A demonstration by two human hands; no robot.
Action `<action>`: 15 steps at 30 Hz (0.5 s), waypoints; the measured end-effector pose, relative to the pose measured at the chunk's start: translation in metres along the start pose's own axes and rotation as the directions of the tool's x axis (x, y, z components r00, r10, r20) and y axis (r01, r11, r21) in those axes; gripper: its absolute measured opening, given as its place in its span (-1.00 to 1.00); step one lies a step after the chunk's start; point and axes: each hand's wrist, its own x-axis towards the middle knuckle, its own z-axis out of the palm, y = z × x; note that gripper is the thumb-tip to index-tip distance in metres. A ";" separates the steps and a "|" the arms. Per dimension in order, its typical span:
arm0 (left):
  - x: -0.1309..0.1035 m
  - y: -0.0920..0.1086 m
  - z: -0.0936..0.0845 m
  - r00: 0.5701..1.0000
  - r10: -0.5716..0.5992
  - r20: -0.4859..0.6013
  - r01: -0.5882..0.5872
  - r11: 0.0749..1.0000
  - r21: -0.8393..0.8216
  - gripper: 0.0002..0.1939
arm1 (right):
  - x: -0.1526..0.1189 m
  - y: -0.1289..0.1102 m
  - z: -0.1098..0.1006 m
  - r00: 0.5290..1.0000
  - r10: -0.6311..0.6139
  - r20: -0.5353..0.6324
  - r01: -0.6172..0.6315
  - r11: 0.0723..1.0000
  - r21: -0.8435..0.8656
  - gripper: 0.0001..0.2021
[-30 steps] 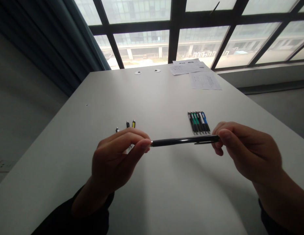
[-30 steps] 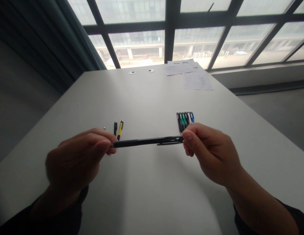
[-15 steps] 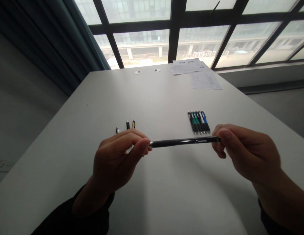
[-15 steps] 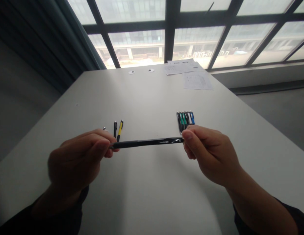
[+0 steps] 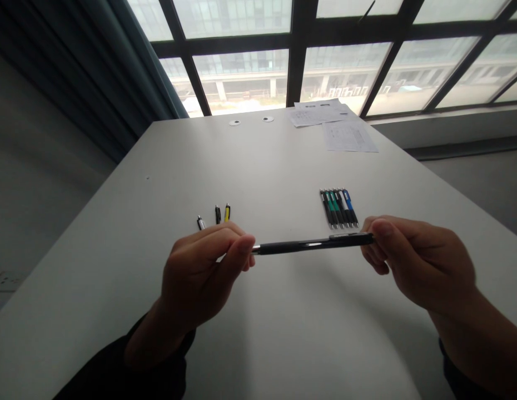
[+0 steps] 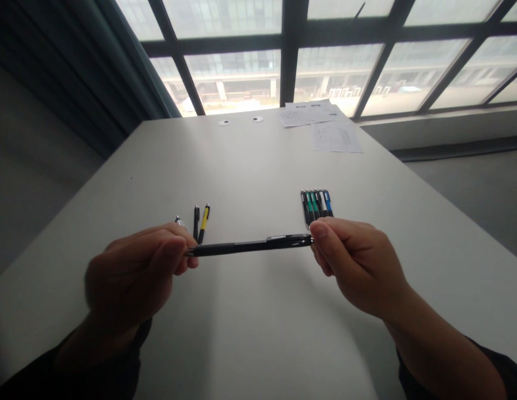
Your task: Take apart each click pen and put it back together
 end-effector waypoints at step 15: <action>-0.003 -0.001 0.001 1.000 -0.001 0.010 0.001 0.999 -0.035 -0.63 | -0.004 0.006 0.004 0.999 0.043 -0.032 -0.042 0.998 0.044 -0.55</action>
